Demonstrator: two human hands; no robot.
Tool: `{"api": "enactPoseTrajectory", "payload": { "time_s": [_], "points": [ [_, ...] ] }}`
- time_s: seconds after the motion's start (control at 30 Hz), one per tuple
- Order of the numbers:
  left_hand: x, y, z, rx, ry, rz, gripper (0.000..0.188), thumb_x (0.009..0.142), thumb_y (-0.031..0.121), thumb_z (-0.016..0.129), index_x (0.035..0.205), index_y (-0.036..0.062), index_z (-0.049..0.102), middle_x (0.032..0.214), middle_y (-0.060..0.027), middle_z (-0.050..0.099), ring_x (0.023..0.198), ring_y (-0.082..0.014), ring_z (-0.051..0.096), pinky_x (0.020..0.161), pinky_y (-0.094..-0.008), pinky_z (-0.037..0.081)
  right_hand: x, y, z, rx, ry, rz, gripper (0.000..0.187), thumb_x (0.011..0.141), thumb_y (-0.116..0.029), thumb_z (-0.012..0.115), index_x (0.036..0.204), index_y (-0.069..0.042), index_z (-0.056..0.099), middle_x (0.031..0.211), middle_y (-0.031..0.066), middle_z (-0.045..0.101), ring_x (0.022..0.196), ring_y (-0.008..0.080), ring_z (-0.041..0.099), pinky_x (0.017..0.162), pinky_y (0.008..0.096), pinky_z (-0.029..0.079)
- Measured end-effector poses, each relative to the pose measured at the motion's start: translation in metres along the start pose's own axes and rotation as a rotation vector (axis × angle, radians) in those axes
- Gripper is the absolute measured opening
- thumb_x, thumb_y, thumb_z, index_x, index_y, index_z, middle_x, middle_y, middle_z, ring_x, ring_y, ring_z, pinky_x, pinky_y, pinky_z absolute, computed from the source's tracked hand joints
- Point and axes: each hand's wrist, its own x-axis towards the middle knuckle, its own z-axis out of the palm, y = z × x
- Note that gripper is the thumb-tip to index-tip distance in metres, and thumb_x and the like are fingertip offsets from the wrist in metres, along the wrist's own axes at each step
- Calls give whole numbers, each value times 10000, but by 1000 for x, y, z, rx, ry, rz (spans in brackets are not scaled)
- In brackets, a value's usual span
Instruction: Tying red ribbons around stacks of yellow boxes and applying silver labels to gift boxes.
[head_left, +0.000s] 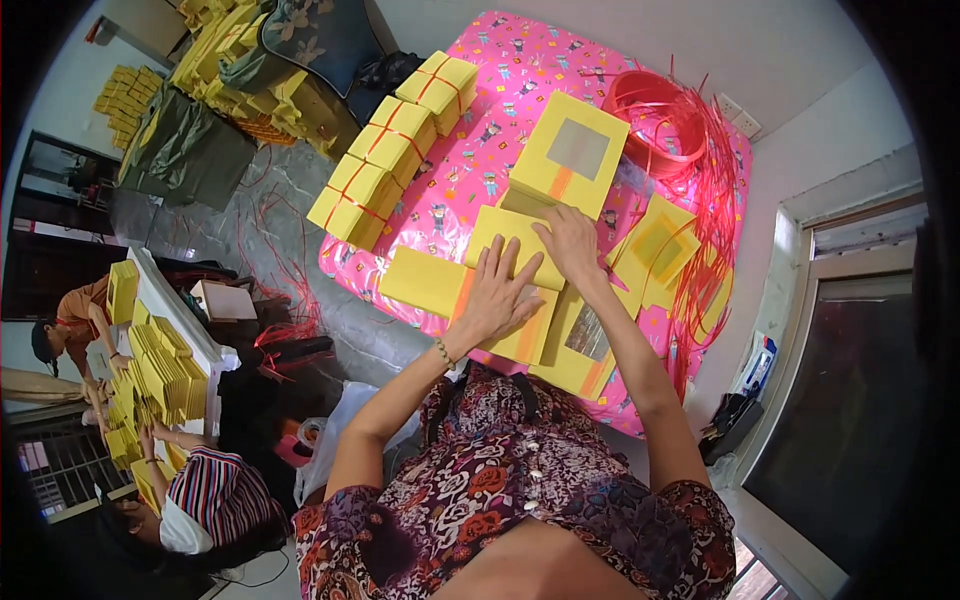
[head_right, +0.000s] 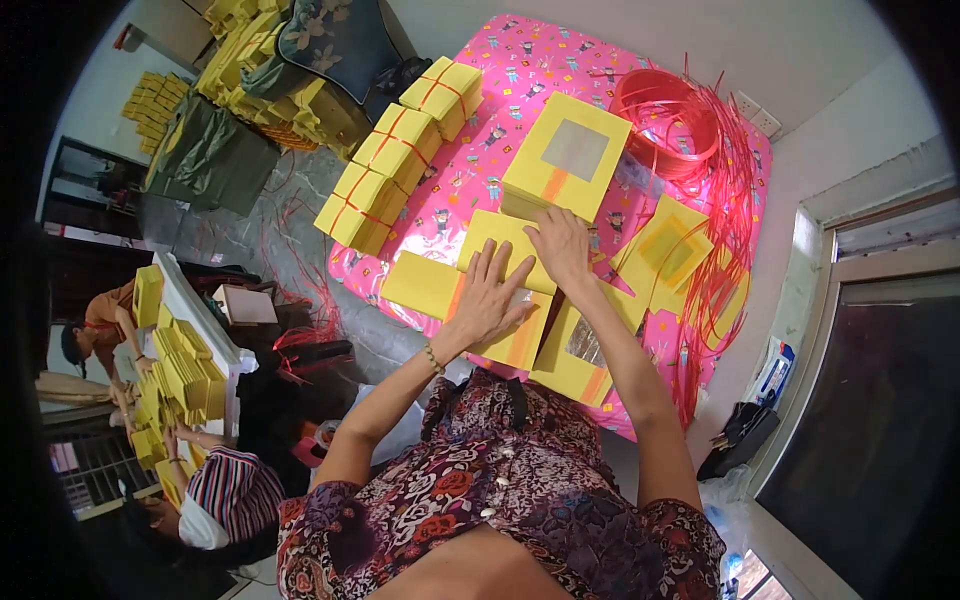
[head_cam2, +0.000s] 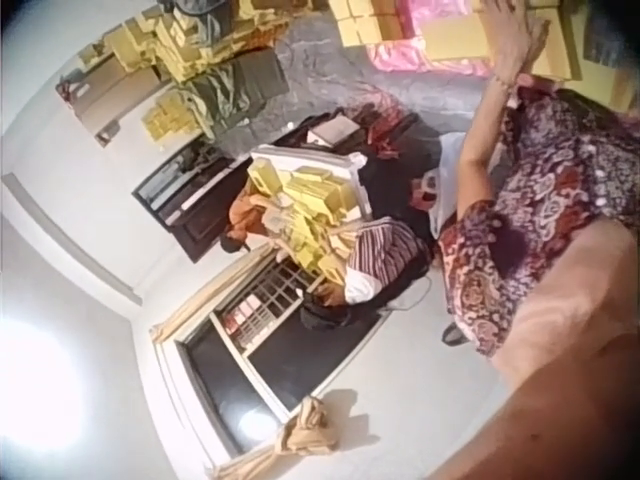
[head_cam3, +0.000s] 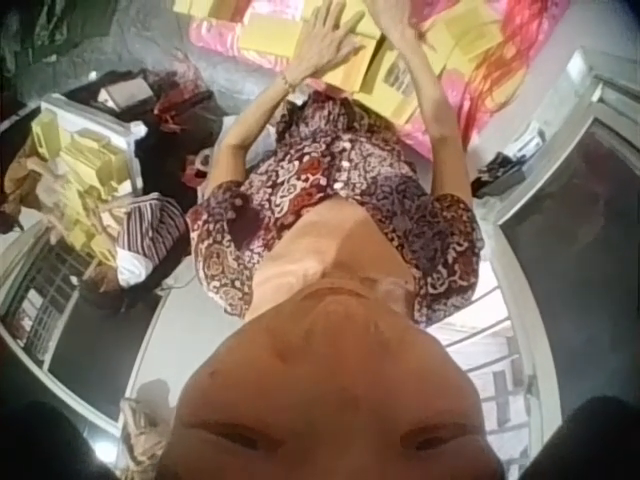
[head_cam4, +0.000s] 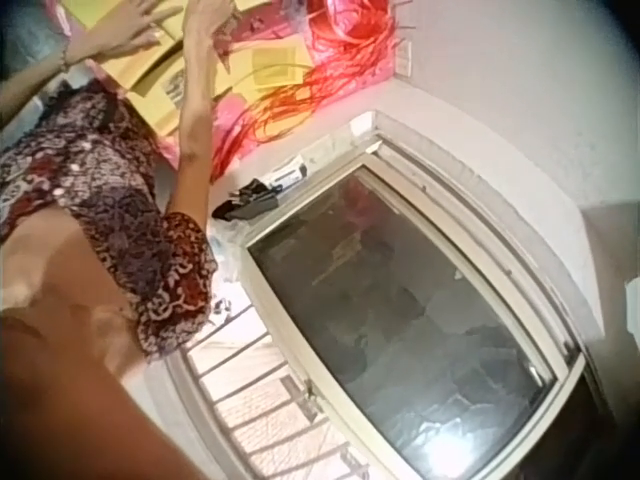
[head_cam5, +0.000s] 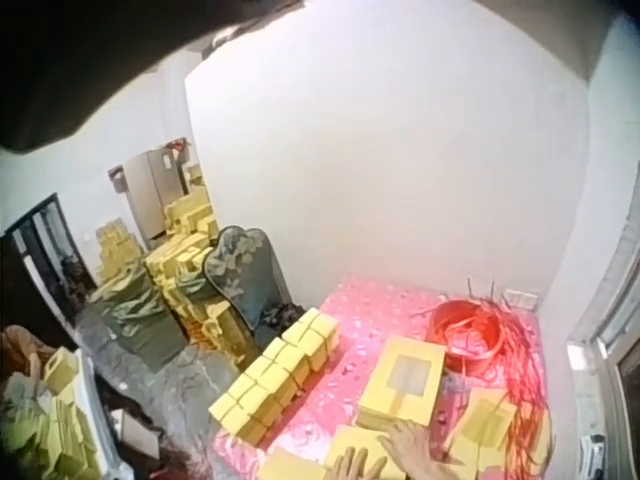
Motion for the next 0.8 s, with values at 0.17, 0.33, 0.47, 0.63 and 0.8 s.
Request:
{"api": "enactPoseTrajectory", "payload": {
  "time_s": [0.17, 0.33, 0.47, 0.63, 0.8],
  "points": [
    [-1, -1, 1, 10, 3, 11, 704, 906, 483, 588, 1504, 182, 372, 1500, -279, 291, 1425, -489, 186, 1153, -608, 166, 14, -14, 1, -9, -159, 11, 232, 821, -208, 727, 973, -52, 649, 928, 109, 650, 939, 296, 623, 812, 451, 467],
    [-2, -1, 1, 1, -25, -1, 694, 908, 484, 583, 1497, 179, 381, 1485, -267, 317, 1418, -486, 199, 1154, -606, 165, 17, -15, 14, 110, -259, 101, 263, 841, -209, 704, 1058, -65, 664, 956, 131, 655, 970, 319, 630, 829, 470, 470],
    [-6, 4, -5, 96, -36, -10, 691, 909, 505, 570, 1491, 177, 393, 1498, -227, 336, 1416, -465, 215, 1155, -587, 168, 12, -14, 18, 157, -254, 117, 311, 861, -216, 680, 1150, -102, 662, 976, 140, 654, 977, 331, 628, 832, 474, 470],
    [-15, 4, -10, 74, -57, -38, 690, 909, 523, 560, 1488, 182, 401, 1542, -191, 308, 1410, -440, 237, 1145, -565, 191, 10, -16, 18, 141, -237, 119, 314, 871, -219, 671, 1161, -97, 653, 1006, 137, 654, 998, 326, 622, 857, 471, 460],
    [-13, 2, -12, 70, -81, -23, 688, 910, 524, 557, 1489, 187, 400, 1559, -198, 281, 1399, -437, 257, 1141, -566, 200, 8, -16, 19, 156, -220, 133, 311, 880, -227, 663, 1161, -92, 645, 1035, 135, 652, 1026, 319, 613, 879, 464, 446]
  ]
}}
